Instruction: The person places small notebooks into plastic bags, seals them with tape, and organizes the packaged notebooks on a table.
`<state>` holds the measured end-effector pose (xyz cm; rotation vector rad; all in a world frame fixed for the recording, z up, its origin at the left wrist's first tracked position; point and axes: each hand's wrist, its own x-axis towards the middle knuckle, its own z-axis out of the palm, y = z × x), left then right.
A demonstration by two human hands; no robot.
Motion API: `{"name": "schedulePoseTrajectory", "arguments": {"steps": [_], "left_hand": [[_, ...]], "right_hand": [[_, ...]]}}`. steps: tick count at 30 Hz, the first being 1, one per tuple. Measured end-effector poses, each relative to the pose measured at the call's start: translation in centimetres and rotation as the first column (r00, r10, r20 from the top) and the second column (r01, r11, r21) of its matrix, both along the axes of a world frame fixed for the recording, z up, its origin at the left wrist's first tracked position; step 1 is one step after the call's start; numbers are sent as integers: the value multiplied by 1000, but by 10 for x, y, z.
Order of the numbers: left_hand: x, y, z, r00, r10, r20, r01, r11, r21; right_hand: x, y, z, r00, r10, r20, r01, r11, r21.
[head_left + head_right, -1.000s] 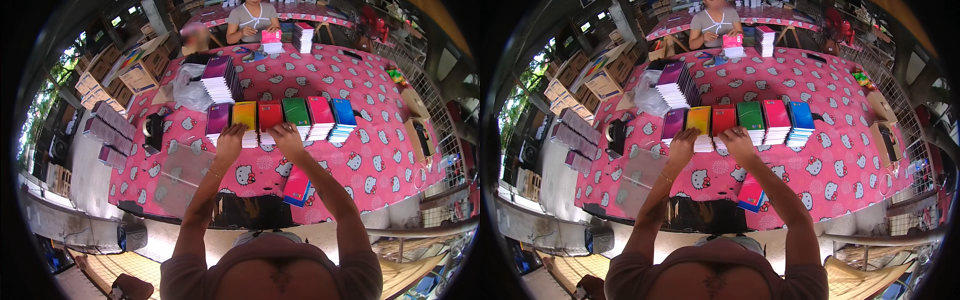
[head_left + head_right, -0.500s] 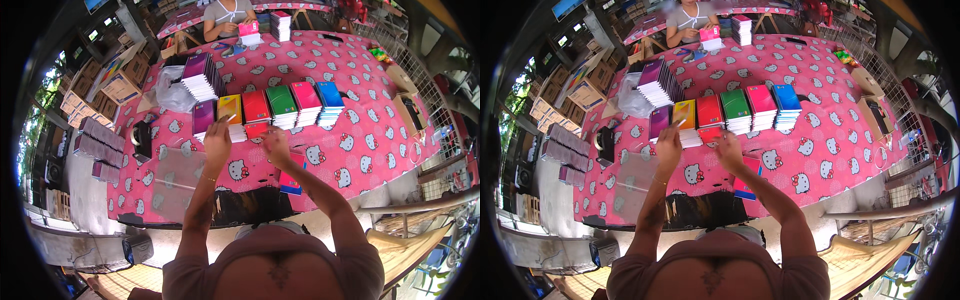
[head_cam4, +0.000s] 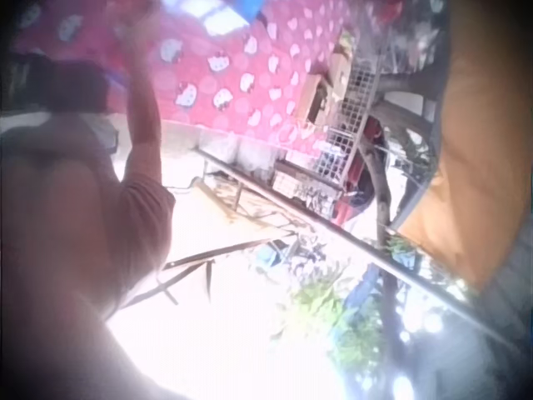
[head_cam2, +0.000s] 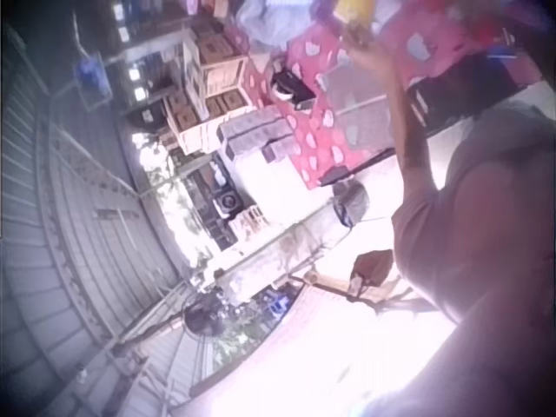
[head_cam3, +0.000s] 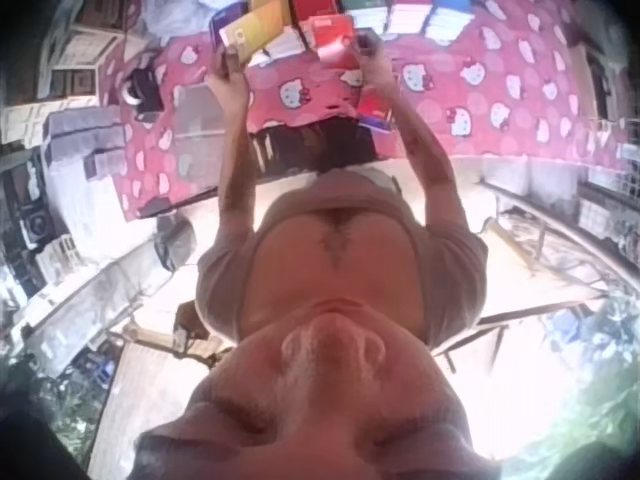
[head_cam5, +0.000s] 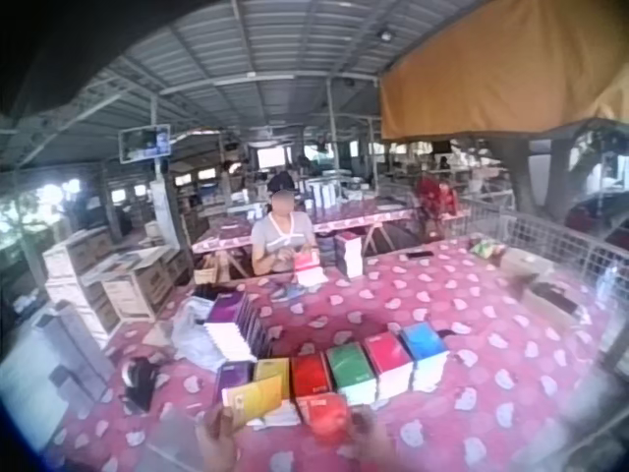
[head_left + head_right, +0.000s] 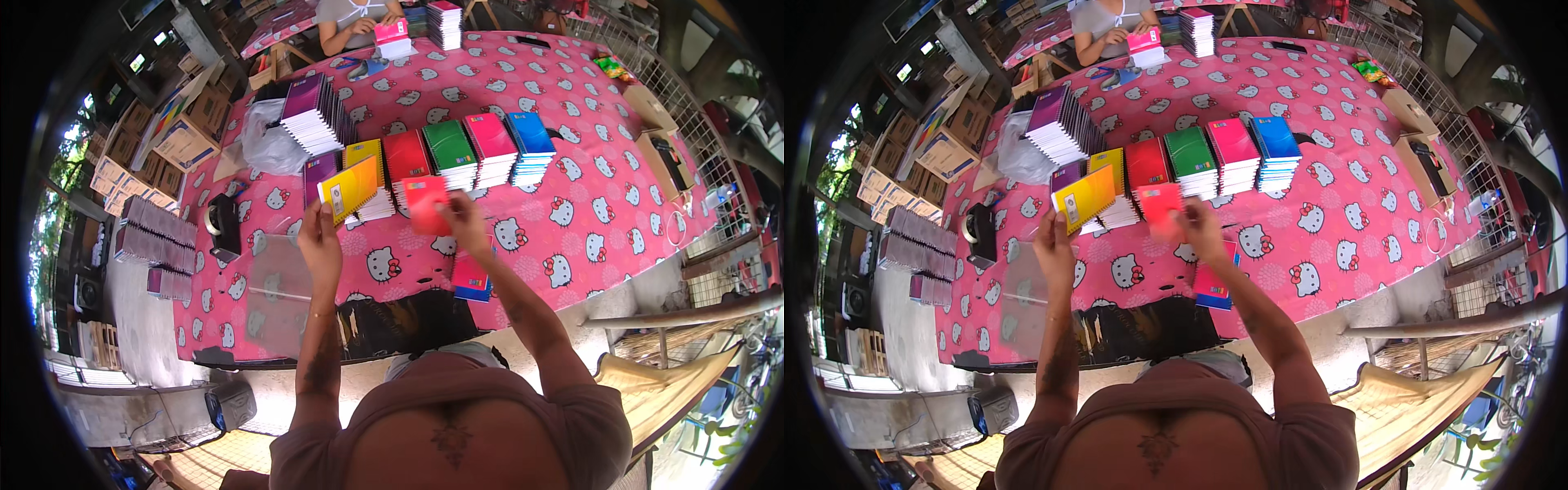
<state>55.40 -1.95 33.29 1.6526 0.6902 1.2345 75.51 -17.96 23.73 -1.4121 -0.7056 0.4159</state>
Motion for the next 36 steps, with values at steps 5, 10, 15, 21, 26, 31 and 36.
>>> {"name": "schedulePoseTrajectory", "arguments": {"steps": [5,10,15,21,26,31,36], "left_hand": [[-15,-75,-10,923,-76,-378,239,882,407],[16,-160,-130,658,-296,-693,735,452,505],[107,-116,-64,862,-209,-463,474,659,585],[187,-14,-20,881,-114,-460,422,628,654],[149,-20,46,976,-220,-2,215,950,226],[57,-76,29,979,-204,-9,138,626,768],[18,-164,-97,709,-316,-631,696,457,553]], "right_hand": [[-3,-112,-2,940,-277,198,339,809,-480],[3,-142,-91,812,-392,432,569,695,-439],[51,-71,7,663,-369,651,522,851,-48],[95,2,39,468,-96,878,480,862,-162],[114,-12,28,156,163,974,327,922,-207],[-4,-121,28,224,260,939,303,898,-321],[-22,-182,-59,968,-208,140,210,978,2]]}}
